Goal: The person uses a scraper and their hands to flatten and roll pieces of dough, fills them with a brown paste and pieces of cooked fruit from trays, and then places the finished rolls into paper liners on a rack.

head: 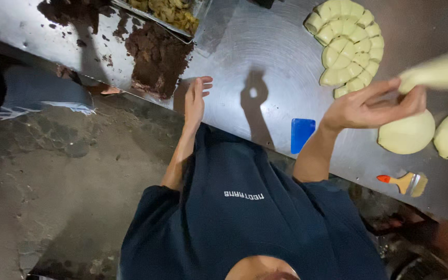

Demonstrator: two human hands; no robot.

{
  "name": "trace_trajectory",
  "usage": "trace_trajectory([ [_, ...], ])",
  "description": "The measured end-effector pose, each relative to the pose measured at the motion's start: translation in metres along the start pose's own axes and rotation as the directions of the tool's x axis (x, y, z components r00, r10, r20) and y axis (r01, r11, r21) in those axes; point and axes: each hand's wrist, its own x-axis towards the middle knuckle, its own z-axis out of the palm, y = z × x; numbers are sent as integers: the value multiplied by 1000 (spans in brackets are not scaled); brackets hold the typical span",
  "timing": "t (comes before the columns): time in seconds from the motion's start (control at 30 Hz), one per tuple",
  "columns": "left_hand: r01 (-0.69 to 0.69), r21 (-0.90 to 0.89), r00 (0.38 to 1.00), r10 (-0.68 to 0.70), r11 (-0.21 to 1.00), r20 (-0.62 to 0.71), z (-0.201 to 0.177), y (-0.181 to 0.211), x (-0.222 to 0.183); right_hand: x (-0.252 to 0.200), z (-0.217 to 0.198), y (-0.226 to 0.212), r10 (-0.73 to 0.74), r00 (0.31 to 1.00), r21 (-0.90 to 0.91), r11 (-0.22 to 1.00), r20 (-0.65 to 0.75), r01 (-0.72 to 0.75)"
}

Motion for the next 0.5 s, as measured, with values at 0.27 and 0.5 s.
trace_trajectory([
  [0.27,-277,412,955,199,868,222,16,21,37,-209,12,-52,69,95,-82,987,993,142],
  [0.5,-685,726,725,161,60,670,46,-21,59,-140,94,-28,61,5,-61,981,998,186],
])
